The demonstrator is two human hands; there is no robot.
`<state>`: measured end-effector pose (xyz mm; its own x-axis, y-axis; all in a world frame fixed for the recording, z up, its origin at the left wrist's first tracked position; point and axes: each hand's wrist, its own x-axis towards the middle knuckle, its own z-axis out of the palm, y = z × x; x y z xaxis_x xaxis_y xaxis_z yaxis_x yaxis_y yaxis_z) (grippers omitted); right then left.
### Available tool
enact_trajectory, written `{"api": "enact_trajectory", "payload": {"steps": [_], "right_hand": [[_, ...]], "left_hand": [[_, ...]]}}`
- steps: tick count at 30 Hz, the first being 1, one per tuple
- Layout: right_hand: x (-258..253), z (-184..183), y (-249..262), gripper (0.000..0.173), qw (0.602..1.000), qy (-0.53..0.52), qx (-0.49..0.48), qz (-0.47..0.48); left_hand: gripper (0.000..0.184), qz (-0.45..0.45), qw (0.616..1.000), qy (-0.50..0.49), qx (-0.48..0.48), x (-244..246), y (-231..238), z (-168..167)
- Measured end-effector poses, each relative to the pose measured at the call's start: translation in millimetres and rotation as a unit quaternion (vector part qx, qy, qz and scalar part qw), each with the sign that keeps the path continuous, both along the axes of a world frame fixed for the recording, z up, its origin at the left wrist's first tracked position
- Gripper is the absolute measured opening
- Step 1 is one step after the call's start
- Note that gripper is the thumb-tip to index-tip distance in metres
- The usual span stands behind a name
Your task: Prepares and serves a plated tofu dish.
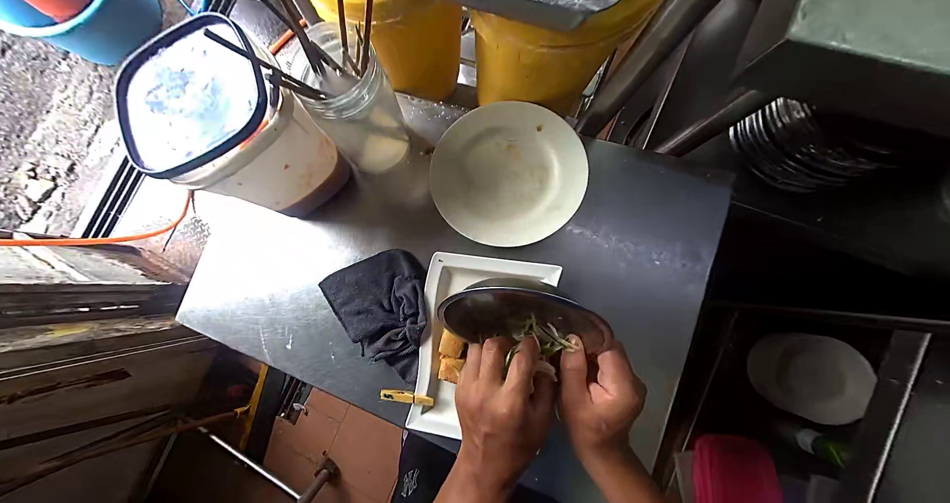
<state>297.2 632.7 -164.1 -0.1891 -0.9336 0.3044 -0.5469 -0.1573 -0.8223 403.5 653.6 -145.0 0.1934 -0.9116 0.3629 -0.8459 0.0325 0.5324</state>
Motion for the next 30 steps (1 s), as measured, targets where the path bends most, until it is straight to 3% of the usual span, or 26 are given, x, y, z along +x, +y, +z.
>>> {"api": "enact_trajectory", "payload": {"steps": [5, 10, 13, 19, 23, 26, 30], "right_hand": [[21, -13, -9, 0.022, 0.997, -0.072, -0.014, -0.039], [29, -14, -12, 0.015, 0.985, -0.15, -0.027, -0.081], [34, -13, -13, 0.016, 0.985, -0.148, -0.022, -0.081], [27, 8, -16, 0.015, 0.976, -0.178, 0.02, -0.124], [21, 27, -11, 0.014, 0.984, -0.124, 0.078, -0.105], [29, 35, -2, 0.019, 0.996, -0.036, 0.059, -0.063], [37, 31, -12, 0.022, 0.996, -0.028, 0.028, -0.084]], "left_hand": [[0.013, -0.062, 0.998, -0.012, -0.031, 35, -2, -22], [0.033, -0.114, 0.991, 0.025, -0.064, 80, -15, -25], [0.036, -0.161, 0.982, 0.055, -0.085, 88, -20, -35], [0.026, -0.188, 0.971, -0.039, -0.139, 93, -22, -28], [0.02, -0.265, 0.95, -0.023, -0.164, 81, -40, -6], [0.027, -0.265, 0.958, -0.027, -0.107, 62, -51, 6], [0.022, -0.328, 0.941, -0.023, -0.076, 64, -45, 1]]}}
